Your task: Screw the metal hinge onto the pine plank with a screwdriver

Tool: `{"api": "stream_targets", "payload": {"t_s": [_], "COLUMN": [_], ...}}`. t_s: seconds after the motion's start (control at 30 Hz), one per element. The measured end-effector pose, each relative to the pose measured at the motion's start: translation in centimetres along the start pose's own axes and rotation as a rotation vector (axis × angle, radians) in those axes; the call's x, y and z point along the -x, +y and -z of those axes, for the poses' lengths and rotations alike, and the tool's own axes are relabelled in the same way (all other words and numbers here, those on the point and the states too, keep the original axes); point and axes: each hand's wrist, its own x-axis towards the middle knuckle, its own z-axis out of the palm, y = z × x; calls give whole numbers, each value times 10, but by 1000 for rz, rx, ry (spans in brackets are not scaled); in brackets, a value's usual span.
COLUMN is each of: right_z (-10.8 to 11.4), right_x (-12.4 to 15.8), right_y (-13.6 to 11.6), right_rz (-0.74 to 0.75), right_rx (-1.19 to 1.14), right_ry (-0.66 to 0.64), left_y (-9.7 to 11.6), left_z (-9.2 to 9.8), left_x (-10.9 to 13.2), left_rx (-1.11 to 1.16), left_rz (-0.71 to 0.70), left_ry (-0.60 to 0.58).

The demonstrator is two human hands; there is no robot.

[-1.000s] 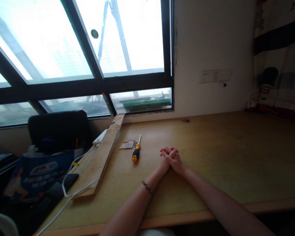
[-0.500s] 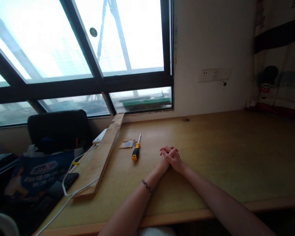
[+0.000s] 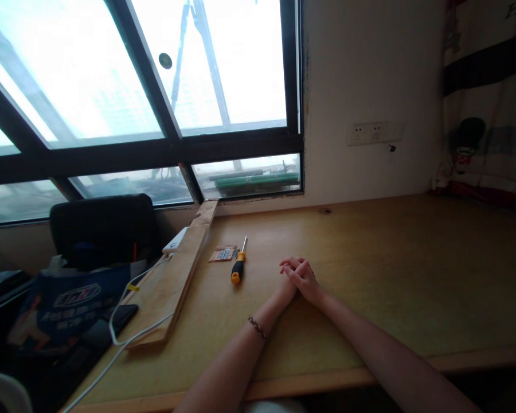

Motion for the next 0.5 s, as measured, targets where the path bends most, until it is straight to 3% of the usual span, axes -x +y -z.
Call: {"api": "stream_targets", "payload": {"t_s": [0.17, 0.3, 0.5], "right_z": [0, 0, -1], "right_x": [0, 0, 0], "right_y": [3, 2, 0], "right_rz": [10, 13, 10], "right_rx": [6, 24, 22], "right_ry": [5, 6, 14], "left_y": [6, 4, -2], "left_z": [5, 7, 8], "left_x": [3, 1, -4], "left_rx": [73, 28, 117], "left_rz": [-23, 0, -78], "left_ry": [-70, -34, -216]}}
